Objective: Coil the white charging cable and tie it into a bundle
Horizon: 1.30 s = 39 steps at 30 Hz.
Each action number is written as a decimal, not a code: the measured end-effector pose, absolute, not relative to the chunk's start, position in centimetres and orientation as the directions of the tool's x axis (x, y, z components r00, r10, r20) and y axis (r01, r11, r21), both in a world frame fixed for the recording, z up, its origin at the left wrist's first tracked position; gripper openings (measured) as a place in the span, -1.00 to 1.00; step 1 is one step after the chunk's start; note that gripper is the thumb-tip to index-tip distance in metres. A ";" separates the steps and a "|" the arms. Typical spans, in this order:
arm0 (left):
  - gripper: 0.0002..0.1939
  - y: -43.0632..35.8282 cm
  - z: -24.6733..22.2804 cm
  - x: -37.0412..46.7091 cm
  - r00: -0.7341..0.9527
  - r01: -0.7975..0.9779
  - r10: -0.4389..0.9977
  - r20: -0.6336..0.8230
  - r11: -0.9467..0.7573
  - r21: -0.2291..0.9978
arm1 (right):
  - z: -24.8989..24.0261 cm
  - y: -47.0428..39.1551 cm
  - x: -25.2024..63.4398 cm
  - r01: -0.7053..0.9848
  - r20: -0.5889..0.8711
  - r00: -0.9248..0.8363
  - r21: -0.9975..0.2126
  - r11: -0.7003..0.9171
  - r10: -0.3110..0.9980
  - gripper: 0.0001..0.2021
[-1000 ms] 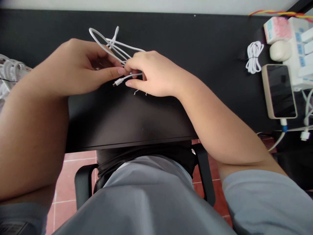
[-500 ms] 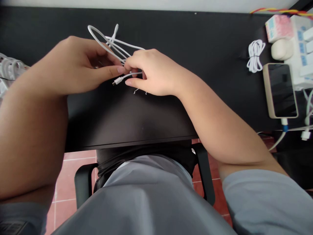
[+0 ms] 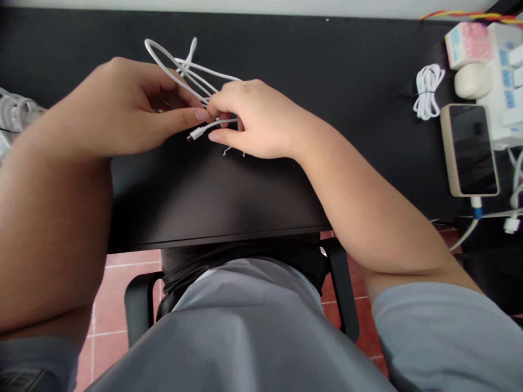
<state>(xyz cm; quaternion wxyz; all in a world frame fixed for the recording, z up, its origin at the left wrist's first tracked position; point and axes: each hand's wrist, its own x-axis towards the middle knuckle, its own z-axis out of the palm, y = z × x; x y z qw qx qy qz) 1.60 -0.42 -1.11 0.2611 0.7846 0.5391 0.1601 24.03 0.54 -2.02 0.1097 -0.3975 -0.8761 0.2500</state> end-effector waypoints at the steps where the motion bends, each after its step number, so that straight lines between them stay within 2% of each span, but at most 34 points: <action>1: -0.66 -0.4 -1.1 1.6 0.367 0.760 0.930 -0.032 -0.280 0.587 | -2.1 0.6 24.1 0.632 0.005 -0.663 -0.532 0.563 0.749 -0.80; 21: -0.67 -0.5 -1.2 1.7 0.365 0.758 0.931 -0.034 -0.275 0.591 | -2.4 0.7 24.2 0.620 0.013 -0.669 -0.542 0.567 0.743 -0.78; 39: -0.63 -0.6 -1.2 1.6 0.370 0.766 0.929 -0.028 -0.288 0.574 | -2.3 0.7 24.4 0.603 0.033 -0.714 -0.480 0.637 0.700 -0.74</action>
